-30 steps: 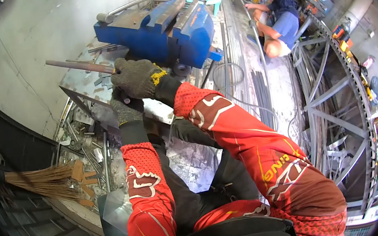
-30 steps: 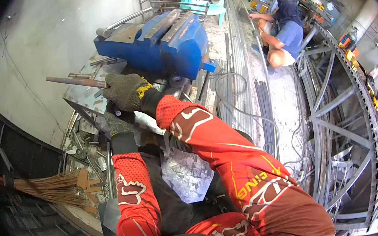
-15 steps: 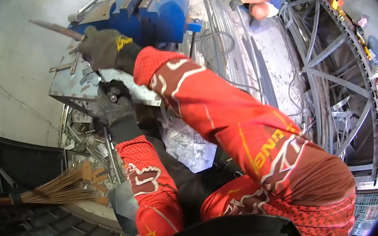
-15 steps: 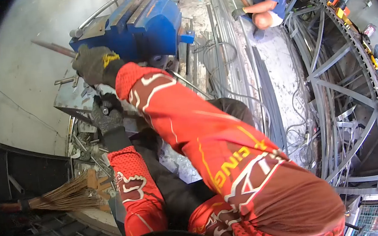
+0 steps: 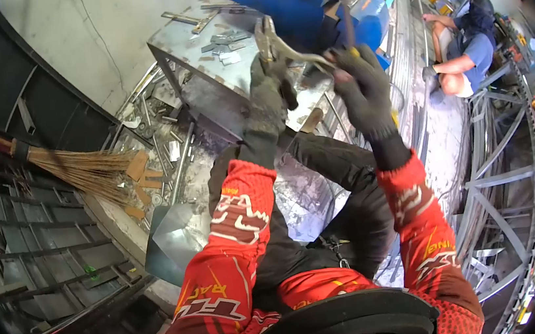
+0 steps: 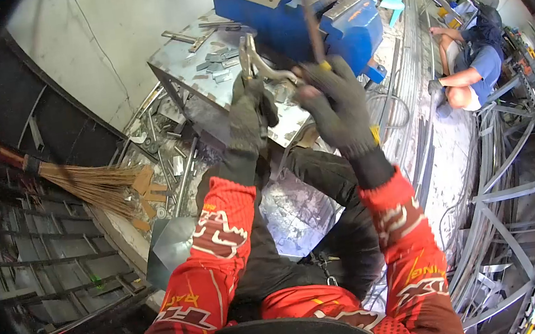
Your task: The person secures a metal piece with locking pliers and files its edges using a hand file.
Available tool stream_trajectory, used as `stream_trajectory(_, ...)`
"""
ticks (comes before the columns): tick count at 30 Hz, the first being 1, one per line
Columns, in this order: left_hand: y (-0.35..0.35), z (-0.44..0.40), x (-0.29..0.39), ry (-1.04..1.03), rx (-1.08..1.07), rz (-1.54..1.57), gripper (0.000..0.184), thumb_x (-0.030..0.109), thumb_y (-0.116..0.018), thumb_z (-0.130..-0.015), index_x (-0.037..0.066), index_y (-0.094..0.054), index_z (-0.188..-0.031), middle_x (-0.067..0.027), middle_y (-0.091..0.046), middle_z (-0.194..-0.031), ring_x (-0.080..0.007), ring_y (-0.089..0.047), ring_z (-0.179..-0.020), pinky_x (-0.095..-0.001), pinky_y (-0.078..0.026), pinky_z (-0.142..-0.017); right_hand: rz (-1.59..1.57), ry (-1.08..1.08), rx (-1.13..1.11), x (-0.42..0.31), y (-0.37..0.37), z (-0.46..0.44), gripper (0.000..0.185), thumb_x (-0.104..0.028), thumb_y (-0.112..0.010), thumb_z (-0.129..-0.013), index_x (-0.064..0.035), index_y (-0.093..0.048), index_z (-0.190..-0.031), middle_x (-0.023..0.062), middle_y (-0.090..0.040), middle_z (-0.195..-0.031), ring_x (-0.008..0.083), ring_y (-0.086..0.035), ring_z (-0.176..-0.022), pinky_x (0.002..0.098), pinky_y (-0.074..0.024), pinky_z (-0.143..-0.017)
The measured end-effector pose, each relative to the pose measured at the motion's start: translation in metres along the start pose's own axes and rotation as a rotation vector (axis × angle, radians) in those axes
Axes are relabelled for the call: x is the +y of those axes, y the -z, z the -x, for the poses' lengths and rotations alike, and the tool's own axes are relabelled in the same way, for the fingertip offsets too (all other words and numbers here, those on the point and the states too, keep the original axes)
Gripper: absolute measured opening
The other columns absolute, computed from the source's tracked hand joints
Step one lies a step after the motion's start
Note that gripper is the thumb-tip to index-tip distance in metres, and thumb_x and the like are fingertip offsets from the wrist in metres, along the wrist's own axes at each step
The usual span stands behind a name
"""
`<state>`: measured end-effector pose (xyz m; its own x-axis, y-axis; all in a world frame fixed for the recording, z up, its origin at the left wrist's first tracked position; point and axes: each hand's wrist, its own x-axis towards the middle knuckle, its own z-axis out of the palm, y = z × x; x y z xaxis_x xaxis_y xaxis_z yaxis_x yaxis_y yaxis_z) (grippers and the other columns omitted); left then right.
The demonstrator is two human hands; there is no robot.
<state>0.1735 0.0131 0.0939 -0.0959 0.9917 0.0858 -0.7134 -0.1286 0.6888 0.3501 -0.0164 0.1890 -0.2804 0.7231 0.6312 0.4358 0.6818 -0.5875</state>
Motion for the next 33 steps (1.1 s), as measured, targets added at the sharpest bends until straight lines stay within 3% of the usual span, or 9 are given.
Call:
stream_trajectory(4,-0.017,0.038,-0.022,-0.31,-0.119,-0.322,0.043,0.024,-0.06,-0.107,0.006,-0.047,-0.143,-0.0017,-0.06,-0.089,-0.0076,-0.052,-0.056,-0.0237,-0.042,-0.047,-0.743,-0.534,0.117,0.015,0.039,0.105,0.067,-0.061,-0.069,-0.097,0.0025,-0.072,-0.116,0.001,-0.056,-0.096,0.0122,-0.058,-0.077,0.0267,-0.0484,-0.06)
stream_trajectory(7,-0.028,0.106,-0.018,0.053,-0.192,-0.342,0.057,0.019,-0.059,-0.107,0.007,-0.034,-0.156,-0.0024,-0.062,-0.098,-0.0059,-0.054,-0.063,-0.0224,-0.044,-0.049,-0.636,-0.612,0.242,-0.009,0.043,0.146,0.062,-0.057,-0.077,-0.092,0.002,-0.072,-0.112,0.0063,-0.065,-0.095,0.0155,-0.061,-0.081,0.0294,-0.0497,-0.068)
stream_trajectory(9,-0.03,0.115,-0.019,0.179,-0.222,-0.355,0.062,0.017,-0.058,-0.107,0.008,-0.029,-0.161,-0.0026,-0.062,-0.101,-0.0054,-0.055,-0.065,-0.022,-0.044,-0.05,-0.24,-0.494,0.161,0.012,0.037,0.193,0.045,-0.038,-0.079,-0.095,0.0024,-0.071,-0.111,0.0079,-0.067,-0.098,0.0174,-0.063,-0.083,0.0305,-0.0499,-0.072)
stream_trajectory(10,-0.021,0.115,-0.016,0.164,-0.199,-0.383,0.065,0.017,-0.06,-0.106,0.008,-0.028,-0.162,-0.0028,-0.063,-0.101,-0.0062,-0.056,-0.063,-0.0219,-0.045,-0.049,0.025,-0.323,-0.094,0.009,0.048,0.201,0.026,-0.016,-0.073,-0.095,0.0038,-0.071,-0.112,0.0089,-0.066,-0.098,0.0156,-0.063,-0.084,0.0291,-0.0507,-0.072)
stream_trajectory(11,-0.012,0.114,-0.012,0.151,-0.176,-0.414,0.069,0.018,-0.062,-0.106,0.009,-0.026,-0.163,-0.003,-0.063,-0.101,-0.007,-0.057,-0.061,-0.0217,-0.046,-0.049,-0.113,-0.469,-0.079,-0.002,0.04,0.217,0.026,-0.003,-0.066,-0.091,0.0028,-0.07,-0.116,0.0113,-0.066,-0.103,0.0169,-0.063,-0.085,0.0317,-0.0522,-0.076)
stream_trajectory(13,0.009,0.108,-0.003,0.192,-0.043,-0.275,0.055,0.021,-0.062,-0.107,0.012,-0.039,-0.157,0.0016,-0.067,-0.093,-0.0066,-0.062,-0.061,-0.0214,-0.048,-0.047,-0.363,-0.757,-0.134,0.007,0.028,0.245,0.042,-0.001,-0.066,-0.089,0.0001,-0.064,-0.131,0.0138,-0.068,-0.113,0.0232,-0.066,-0.091,0.0384,-0.054,-0.084)
stream_trajectory(20,0.075,0.11,-0.002,0.084,0.188,-0.038,0.021,0.017,-0.057,-0.109,0.016,-0.059,-0.13,0.0055,-0.061,-0.079,-0.0049,-0.059,-0.057,-0.0215,-0.046,-0.045,-0.099,-0.557,-0.177,0.022,-0.009,0.201,0.057,0.0,-0.055,-0.089,-0.0029,-0.051,-0.146,0.0321,-0.064,-0.124,0.0474,-0.063,-0.118,0.044,-0.0511,-0.1)
stream_trajectory(26,0.085,0.107,0.001,0.064,0.256,-0.029,0.011,0.019,-0.059,-0.106,0.017,-0.061,-0.117,0.0051,-0.059,-0.076,-0.0087,-0.057,-0.053,-0.0249,-0.047,-0.043,0.199,-0.205,-0.221,0.064,-0.07,0.122,0.032,-0.015,-0.061,-0.093,-0.0054,-0.062,-0.124,0.0248,-0.066,-0.101,0.0454,-0.066,-0.103,0.05,-0.0517,-0.093)
stream_trajectory(33,0.086,0.109,0.0,0.143,0.286,0.082,0.014,0.018,-0.058,-0.107,0.019,-0.056,-0.121,0.004,-0.059,-0.071,-0.0101,-0.057,-0.049,-0.0253,-0.047,-0.04,0.414,-0.497,-0.39,0.064,-0.119,0.061,0.028,-0.034,-0.062,-0.096,-0.0206,-0.066,-0.121,0.0173,-0.066,-0.112,0.0415,-0.067,-0.106,0.058,-0.0479,-0.083)
